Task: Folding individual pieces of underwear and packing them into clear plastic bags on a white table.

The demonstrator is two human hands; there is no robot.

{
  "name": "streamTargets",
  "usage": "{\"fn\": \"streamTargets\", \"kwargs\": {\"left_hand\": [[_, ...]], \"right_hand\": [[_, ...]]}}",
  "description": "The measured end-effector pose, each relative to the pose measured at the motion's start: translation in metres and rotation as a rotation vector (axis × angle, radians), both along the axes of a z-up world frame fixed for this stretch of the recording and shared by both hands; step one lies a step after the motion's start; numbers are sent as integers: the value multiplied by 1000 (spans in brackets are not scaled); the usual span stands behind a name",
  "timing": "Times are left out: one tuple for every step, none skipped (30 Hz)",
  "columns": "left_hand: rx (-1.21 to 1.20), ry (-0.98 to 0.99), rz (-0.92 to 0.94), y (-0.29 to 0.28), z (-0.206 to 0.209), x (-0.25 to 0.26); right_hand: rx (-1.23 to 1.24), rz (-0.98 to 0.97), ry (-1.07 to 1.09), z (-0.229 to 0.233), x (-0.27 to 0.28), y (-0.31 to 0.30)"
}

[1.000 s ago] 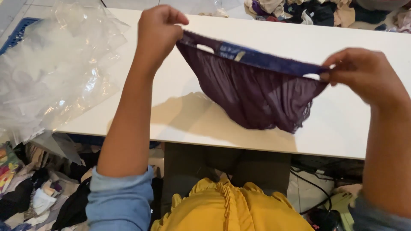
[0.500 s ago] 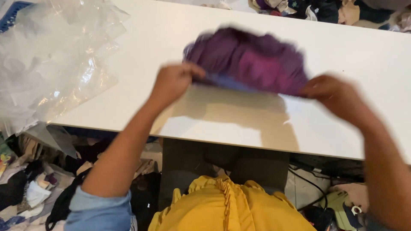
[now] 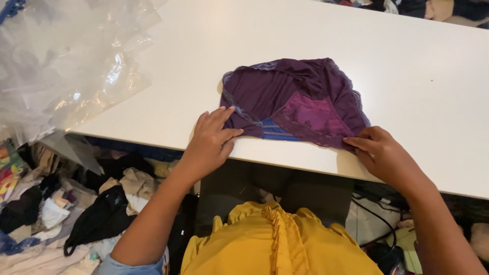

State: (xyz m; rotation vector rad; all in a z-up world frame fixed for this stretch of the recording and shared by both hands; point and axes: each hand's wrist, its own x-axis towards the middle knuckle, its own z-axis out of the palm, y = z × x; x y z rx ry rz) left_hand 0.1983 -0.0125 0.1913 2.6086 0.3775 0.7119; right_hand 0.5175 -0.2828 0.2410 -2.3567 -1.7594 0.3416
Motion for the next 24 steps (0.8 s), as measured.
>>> {"fn": "streamTargets", "kwargs": {"left_hand": [[-2, 3, 7, -1, 0, -2], [18, -14, -10, -1, 0, -3], [38, -31, -28, -1, 0, -4], [37, -28, -25, -2, 4, -3], [77, -52, -1, -4, 8, -2], [116, -77, 19, -6, 11, 0], [114, -75, 19, -8, 11, 6], [183, -91, 1, -11, 10, 13], [251, -106, -17, -13, 10, 19], [250, -108, -18, -15, 6, 25], [329, -105, 11, -17, 2, 32], [409, -102, 40, -19, -3, 38], [408, -104, 39, -18, 1, 38], [314, -112, 52, -17, 5, 37], [220, -120, 65, -17, 9, 37], [220, -121, 61, -15, 18, 38], [199, -174, 114, -14, 26, 39], [180, -228, 167, -12, 35, 39], [183, -229, 163, -13, 43, 43], [104, -261, 211, -13, 51, 47], [26, -293, 259, -14, 59, 50], [28, -296, 253, -14, 62, 53], [5, -355, 306, -14, 66, 56], [-22, -415, 359, -14, 69, 58]], "right_hand": [[-2, 7, 3, 2, -1, -1], [-4, -35, 8, 5, -2, -2], [-6, -78, 13, 7, -2, -3], [-7, -74, 15, 8, -6, -4], [26, -197, -5, 9, -10, -4], [59, -322, -26, 11, -14, -5], [57, -322, -24, 6, -17, -4], [54, -473, 3, 2, -20, -3], [51, -624, 30, -2, -23, -1], [51, -625, 28, -10, -22, -2], [40, -656, -16, -18, -21, -3], [29, -687, -60, -27, -20, -5], [29, -688, -62, -24, -15, -5], [83, -704, 30, -22, -11, -6], [138, -718, 122, -20, -7, -8], [139, -723, 122, -15, -8, -7], [356, -691, 585, -9, -8, -7], [573, -624, 1049, -4, -8, -6], [578, -626, 1049, 0, -7, 0], [685, -567, 1239, 4, -6, 5], [791, -500, 1429, 7, -5, 10], [798, -501, 1427, 11, 0, 10], [851, -392, 1561, 15, 6, 9], [899, -278, 1692, 19, 12, 9]]}}
